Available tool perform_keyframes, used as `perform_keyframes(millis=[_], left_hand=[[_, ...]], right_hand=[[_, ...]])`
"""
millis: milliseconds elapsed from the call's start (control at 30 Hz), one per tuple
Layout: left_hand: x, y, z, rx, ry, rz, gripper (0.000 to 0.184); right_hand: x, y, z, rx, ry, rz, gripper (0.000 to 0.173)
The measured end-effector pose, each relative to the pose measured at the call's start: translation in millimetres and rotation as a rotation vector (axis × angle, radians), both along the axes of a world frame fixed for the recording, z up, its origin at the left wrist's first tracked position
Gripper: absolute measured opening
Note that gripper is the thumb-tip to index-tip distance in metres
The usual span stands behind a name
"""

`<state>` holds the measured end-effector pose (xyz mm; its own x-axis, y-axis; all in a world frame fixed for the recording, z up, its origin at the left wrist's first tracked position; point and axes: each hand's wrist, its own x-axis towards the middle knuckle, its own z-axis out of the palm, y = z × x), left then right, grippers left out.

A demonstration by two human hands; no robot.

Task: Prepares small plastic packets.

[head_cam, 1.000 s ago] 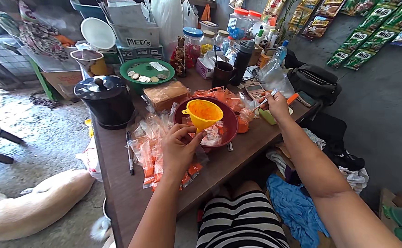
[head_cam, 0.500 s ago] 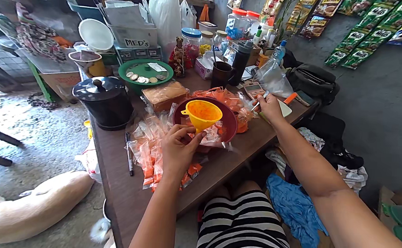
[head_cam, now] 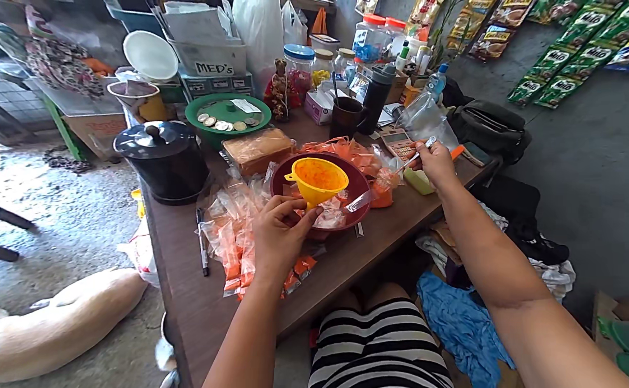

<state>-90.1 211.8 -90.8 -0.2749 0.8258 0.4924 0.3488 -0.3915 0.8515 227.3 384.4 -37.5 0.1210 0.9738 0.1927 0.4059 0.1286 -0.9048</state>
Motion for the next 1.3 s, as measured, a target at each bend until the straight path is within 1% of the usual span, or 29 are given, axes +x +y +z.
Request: perform_keyframes(millis=[167,333,500,567,700,733,933,1033,1300], left_hand=[[-0.4,-0.1,0.0,-0.016,0.016,0.008,0.015],[-0.5,-0.7,1.2,-0.026,0.036,0.009,0.015],[-0.1,-1.0,2.6,-0.032,0.012,0.006,0.014],[-0.1,-1.0,2.2,-0.033,0.015,0.007,0.014],[0.0,-0.6,1.0,-0.030,0.023,0.009,0.014],[0.0,-0.6,1.2,-0.032,0.024,0.009,0.014],[0.0,-0.7,2.0,-0.038,0.017,0.007,0.014],[0.3,-0.8,1.4,-0.032,0.014,0.004,0.014],[-0.8,-0.5,0.8,-0.012,0.031,0.000,0.014]], right_hand=[[4.0,-1.3,2.0,0.011,0.057,-0.032,0.026],[0.5,-5.7,5.7,0.030,0.124,-0.013,0.024],[0.7,-5.0,10.5,0.045,0.164,-0.023,0.024],[0.6,-5.4,11.6,0.059,0.148,-0.034,0.023],[3.3,-1.7,4.6,0.084,-0.036,-0.016,0.027],[4.9,-0.5,3.2,0.080,-0.041,-0.021,0.027],[12.9,2.9,-3.9,0.002,0.097,-0.089,0.026],[15.0,1.6,-8.1,-0.023,0.125,-0.094,0.025],[23.3,-7.3,-3.8,0.037,0.132,-0.116,0.027]])
